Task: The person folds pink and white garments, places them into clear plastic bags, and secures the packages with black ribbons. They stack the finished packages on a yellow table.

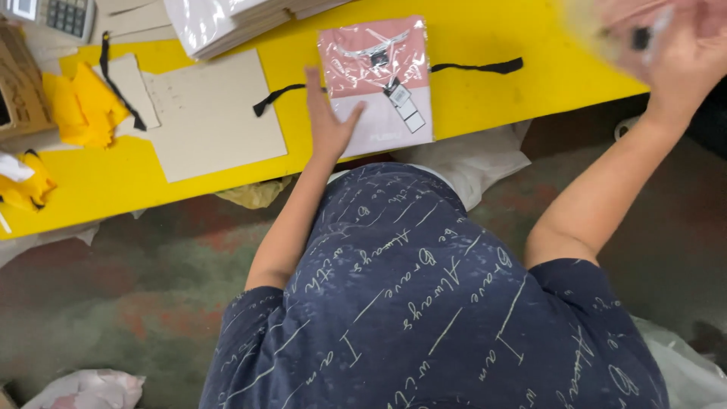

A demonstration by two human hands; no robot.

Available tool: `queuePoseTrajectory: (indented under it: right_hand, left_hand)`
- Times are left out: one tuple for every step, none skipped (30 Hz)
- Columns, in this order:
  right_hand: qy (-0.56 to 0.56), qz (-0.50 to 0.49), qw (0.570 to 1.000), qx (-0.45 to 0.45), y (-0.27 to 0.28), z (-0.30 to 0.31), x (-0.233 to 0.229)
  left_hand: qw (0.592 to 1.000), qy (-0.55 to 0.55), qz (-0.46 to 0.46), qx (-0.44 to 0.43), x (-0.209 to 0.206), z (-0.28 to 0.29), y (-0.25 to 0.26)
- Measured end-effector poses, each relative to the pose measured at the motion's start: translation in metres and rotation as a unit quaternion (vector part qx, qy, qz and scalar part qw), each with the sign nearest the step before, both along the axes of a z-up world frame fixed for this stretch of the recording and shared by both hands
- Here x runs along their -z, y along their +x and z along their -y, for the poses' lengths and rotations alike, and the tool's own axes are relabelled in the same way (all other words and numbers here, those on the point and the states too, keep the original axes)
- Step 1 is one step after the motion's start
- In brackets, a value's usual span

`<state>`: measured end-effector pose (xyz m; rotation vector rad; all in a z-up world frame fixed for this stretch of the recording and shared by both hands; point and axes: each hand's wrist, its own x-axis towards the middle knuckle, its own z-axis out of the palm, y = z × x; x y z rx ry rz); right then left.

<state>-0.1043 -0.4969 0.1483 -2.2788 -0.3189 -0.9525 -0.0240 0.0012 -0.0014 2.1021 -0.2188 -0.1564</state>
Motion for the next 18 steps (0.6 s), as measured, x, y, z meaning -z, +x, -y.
queuePoseTrajectory:
  right_hand:
    - [0.0,0.0,1.0,-0.003,0.005,-0.011,-0.001]
    - [-0.032,-0.083,0.996,-0.006,0.009,-0.021,-0.001]
    - [-0.065,-0.164,0.984,-0.008,0.014,-0.031,-0.003]
    - [-0.067,-0.164,0.984,-0.01,0.03,-0.074,-0.029]
    - [-0.083,-0.238,0.962,-0.105,0.046,-0.117,-0.054]
    - [-0.101,-0.306,0.925,-0.199,0.061,-0.16,-0.079]
    - [-0.101,-0.306,0.925,-0.2,0.071,-0.177,-0.067]
    - [-0.127,-0.281,0.928,-0.208,0.082,-0.195,-0.056]
    - [-0.153,-0.256,0.93,-0.215,0.093,-0.212,-0.044]
    - [-0.153,-0.256,0.93,-0.215,0.1,-0.209,-0.014]
    - [-0.127,-0.25,0.952,-0.12,0.108,-0.205,0.015]
    - [-0.1,-0.24,0.965,-0.024,0.116,-0.202,0.044]
    - [-0.101,-0.237,0.966,-0.027,0.112,-0.202,0.056]
    - [-0.024,-0.248,0.967,0.048,0.108,-0.202,0.068]
    - [0.054,-0.259,0.957,0.121,0.102,-0.203,0.08]
    - [0.054,-0.26,0.957,0.117,0.093,-0.212,0.083]
    - [0.174,-0.352,0.912,0.117,0.084,-0.22,0.085]
    - [0.288,-0.438,0.845,0.111,0.074,-0.227,0.087]
  left_hand:
    - [1.0,0.0,0.0,-0.003,-0.017,0.004,0.0]
    - [0.998,-0.024,0.04,0.044,-0.034,0.008,0.0]
    - [0.991,-0.048,0.081,0.091,-0.051,0.013,0.001]
    - [0.992,-0.049,0.081,0.089,-0.059,0.018,0.0]
    - [0.988,-0.038,-0.019,0.151,-0.066,0.023,-0.001]
    - [0.97,-0.028,-0.117,0.212,-0.072,0.029,-0.002]
    - [0.97,-0.028,-0.117,0.211,-0.062,0.033,-0.003]
    - [0.955,-0.136,-0.134,0.225,-0.052,0.038,-0.003]
    - [0.929,-0.242,-0.149,0.236,-0.041,0.043,-0.003]
    - [0.929,-0.242,-0.149,0.235,-0.036,0.037,-0.001]
    - [0.929,-0.257,-0.19,0.187,-0.032,0.031,0.002]
    - [0.925,-0.27,-0.23,0.138,-0.028,0.025,0.005]
    - [0.926,-0.271,-0.227,0.135,-0.022,0.02,0.007]
    - [0.903,-0.313,-0.281,0.083,-0.015,0.014,0.008]
    - [0.873,-0.353,-0.336,0.029,-0.008,0.008,0.007]
    - [0.873,-0.354,-0.335,0.025,-0.002,0.005,0.009]
    - [0.857,-0.38,-0.348,0.004,0.004,0.003,0.012]
    - [0.84,-0.405,-0.36,-0.017,0.01,0.002,0.014]
